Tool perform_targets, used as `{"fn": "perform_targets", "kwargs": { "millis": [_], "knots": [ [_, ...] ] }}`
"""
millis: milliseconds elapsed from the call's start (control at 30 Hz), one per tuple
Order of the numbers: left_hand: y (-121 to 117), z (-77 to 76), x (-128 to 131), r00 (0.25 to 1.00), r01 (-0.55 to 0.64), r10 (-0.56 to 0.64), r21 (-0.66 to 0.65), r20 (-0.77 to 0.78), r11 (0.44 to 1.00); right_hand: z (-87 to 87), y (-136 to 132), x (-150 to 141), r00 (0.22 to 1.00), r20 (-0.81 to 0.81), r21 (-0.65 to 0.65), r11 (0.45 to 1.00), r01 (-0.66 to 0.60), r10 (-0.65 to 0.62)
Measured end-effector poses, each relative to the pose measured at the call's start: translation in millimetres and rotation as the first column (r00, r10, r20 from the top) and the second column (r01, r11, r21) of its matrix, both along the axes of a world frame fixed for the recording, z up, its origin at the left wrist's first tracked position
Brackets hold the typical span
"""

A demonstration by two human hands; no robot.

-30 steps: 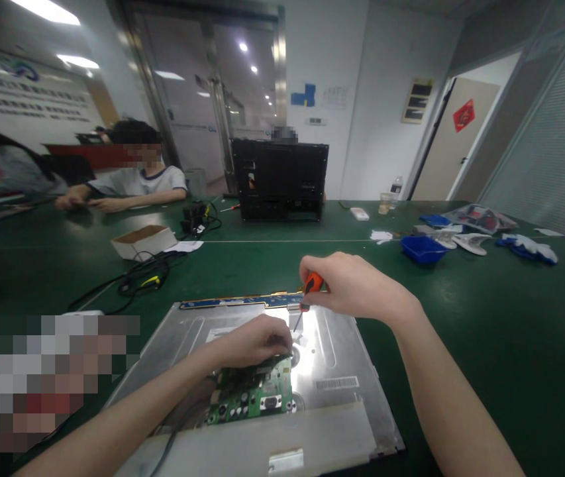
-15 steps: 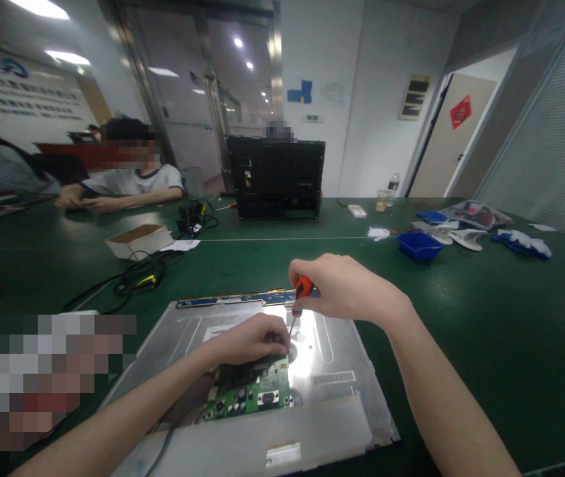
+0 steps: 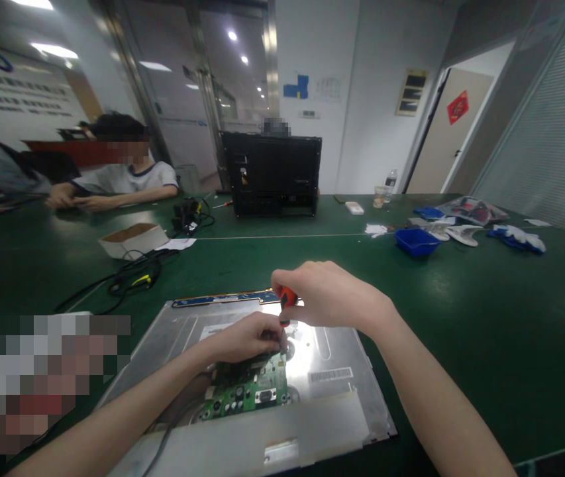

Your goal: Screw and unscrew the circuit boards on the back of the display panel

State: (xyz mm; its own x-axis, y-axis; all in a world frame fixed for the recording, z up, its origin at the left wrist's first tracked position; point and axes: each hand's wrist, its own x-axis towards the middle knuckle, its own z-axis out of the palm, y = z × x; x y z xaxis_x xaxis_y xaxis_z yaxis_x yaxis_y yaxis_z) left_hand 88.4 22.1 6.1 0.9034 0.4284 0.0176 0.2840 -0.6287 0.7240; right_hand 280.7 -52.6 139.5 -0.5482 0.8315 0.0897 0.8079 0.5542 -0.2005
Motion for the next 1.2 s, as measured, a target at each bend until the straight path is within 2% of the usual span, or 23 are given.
{"fn": "perform_targets", "kwargs": {
  "millis": [433,633,933,1200],
  "knots": [
    [-1.7,9.9,-2.5,0.999,0.029,-0.030,-0.016,-0.030,0.999,1.2,0.4,1.6,1.000,0.022,-0.021,1.000,0.013,-0.012],
    [-2.9,9.1,1.3,0.999,-0.007,0.007,-0.027,-0.032,1.000,4.0,-1.4,2.5,0.999,0.020,-0.038,0.999,0.032,-0.031],
    [-1.0,13.8,1.7,0.999,0.028,-0.029,-0.023,-0.030,0.999,5.0,-2.1,4.7,1.000,0.002,-0.012,1.000,0.027,-0.027],
    [0.9,10.2,0.8,0.999,0.037,-0.038,-0.034,-0.034,0.999,0.4,1.5,1.6,1.000,0.020,-0.006,1.000,0.008,-0.008]
  ]
}}
